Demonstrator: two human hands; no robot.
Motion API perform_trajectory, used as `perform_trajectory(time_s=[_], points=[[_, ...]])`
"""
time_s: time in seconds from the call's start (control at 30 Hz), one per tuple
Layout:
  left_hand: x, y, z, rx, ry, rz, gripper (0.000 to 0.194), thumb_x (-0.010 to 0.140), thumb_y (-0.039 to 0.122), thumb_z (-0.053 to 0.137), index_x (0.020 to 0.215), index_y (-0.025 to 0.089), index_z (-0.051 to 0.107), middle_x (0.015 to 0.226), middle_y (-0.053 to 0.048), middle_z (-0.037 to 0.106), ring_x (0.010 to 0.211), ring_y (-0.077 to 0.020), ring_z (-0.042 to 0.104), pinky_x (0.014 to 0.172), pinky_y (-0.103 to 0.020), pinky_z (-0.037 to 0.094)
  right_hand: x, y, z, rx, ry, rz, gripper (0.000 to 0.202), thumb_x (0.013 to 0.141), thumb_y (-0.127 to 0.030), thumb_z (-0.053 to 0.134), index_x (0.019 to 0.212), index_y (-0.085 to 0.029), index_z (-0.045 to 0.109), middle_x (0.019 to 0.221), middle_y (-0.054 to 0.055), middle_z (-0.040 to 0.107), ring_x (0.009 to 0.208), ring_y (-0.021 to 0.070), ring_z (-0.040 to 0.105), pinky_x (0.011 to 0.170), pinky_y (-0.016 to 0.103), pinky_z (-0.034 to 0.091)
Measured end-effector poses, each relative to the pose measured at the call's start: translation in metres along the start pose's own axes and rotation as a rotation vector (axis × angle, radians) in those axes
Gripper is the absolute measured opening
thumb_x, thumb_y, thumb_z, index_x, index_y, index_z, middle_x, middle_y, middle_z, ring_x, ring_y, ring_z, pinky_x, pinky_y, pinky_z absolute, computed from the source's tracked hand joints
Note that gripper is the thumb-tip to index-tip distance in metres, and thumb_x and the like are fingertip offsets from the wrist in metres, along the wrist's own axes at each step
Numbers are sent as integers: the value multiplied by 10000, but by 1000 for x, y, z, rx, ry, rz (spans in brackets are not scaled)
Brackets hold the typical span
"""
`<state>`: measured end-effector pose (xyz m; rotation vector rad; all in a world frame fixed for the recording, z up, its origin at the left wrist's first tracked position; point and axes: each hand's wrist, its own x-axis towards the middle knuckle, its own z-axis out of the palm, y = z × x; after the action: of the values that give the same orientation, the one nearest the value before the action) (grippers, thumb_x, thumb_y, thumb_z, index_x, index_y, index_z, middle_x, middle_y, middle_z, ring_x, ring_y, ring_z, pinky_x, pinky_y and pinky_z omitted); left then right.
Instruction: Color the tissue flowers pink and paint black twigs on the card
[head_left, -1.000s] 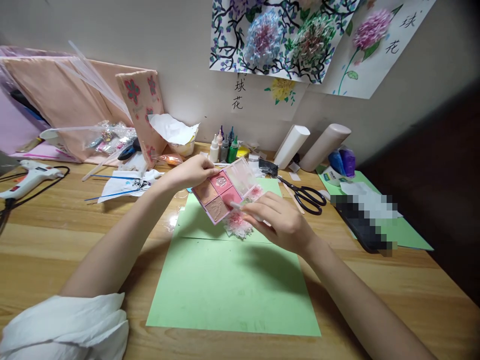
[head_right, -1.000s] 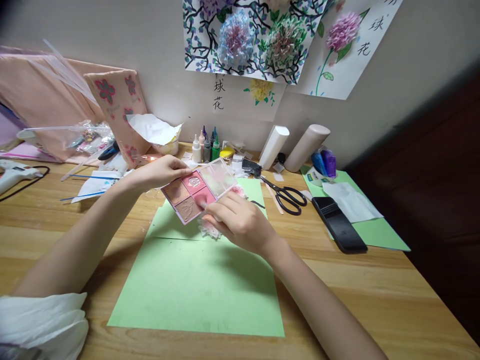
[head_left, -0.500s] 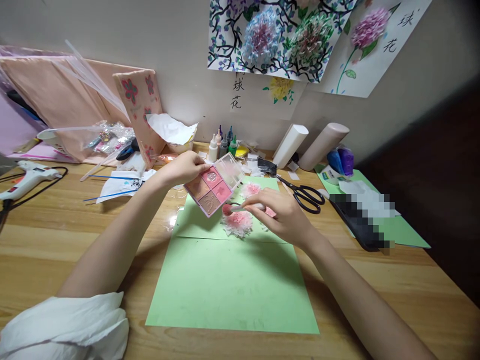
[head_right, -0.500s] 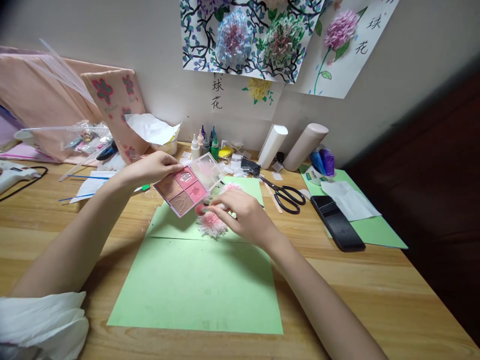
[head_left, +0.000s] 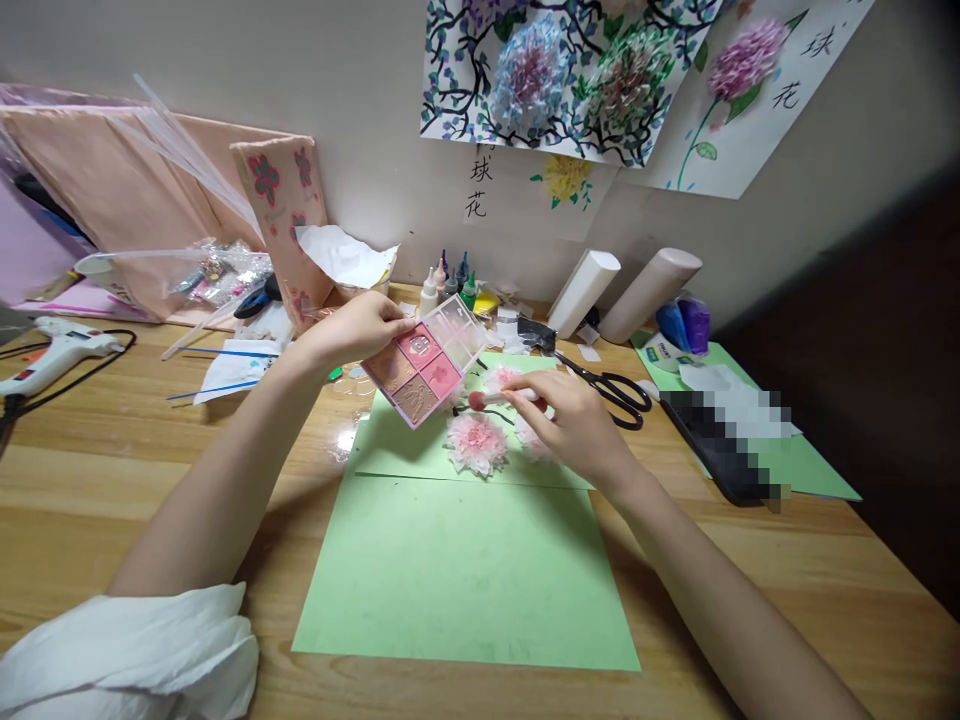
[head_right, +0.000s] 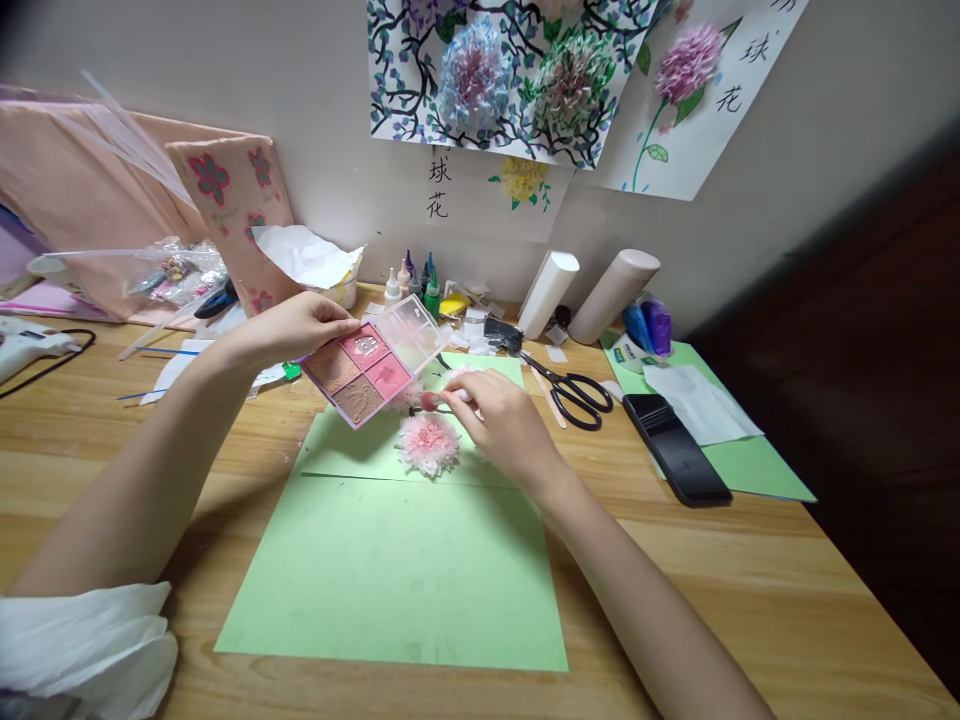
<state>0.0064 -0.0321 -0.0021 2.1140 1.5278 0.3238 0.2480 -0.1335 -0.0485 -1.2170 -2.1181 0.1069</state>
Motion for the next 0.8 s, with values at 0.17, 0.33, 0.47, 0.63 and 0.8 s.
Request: perform_trajectory(time_s=[0.17,0.33,0.47,0.63,0.8], points=[[0,8,8,36,-7,50,337,762,409,484,575,134,536,540,0,434,494,-101,338,473,-233,245,0,-13,-7,89,173,-128,153,856,-212,530,966,-212,637,823,52,686,732,176,600,661,308,455],[1,10,16,-24,-44,130,341,755,426,480,586,137,544,531,7,430,497,-104,340,484,-236,241,0,-11,0,54,141,-216,182,848,-188,544,1011,-214,620,874,56,688,770,175,606,698,325,467],[3,6,17,-51,-40,112,341,757,427,477,587,137,534,533,6,431,496,-103,347,479,-232,245,0,-8,-4,34,43,-305,132,846,-190,550,956,-190,624,776,45,679,722,163,598,665,305,464],[3,8,17,-44,-57,73,332,758,425,485,601,138,539,545,-2,448,494,-106,363,472,-231,248,2,-7,-10,1,99,-322,112,835,-159,559,920,-173,630,750,45,679,685,152,579,646,293,457],[0,12,17,-31,-59,123,343,761,426,482,608,130,565,538,5,437,488,-102,339,475,-236,241,2,-5,-5,47,-26,-372,107,839,-202,563,904,-152,632,728,52,669,660,143,577,625,274,462]])
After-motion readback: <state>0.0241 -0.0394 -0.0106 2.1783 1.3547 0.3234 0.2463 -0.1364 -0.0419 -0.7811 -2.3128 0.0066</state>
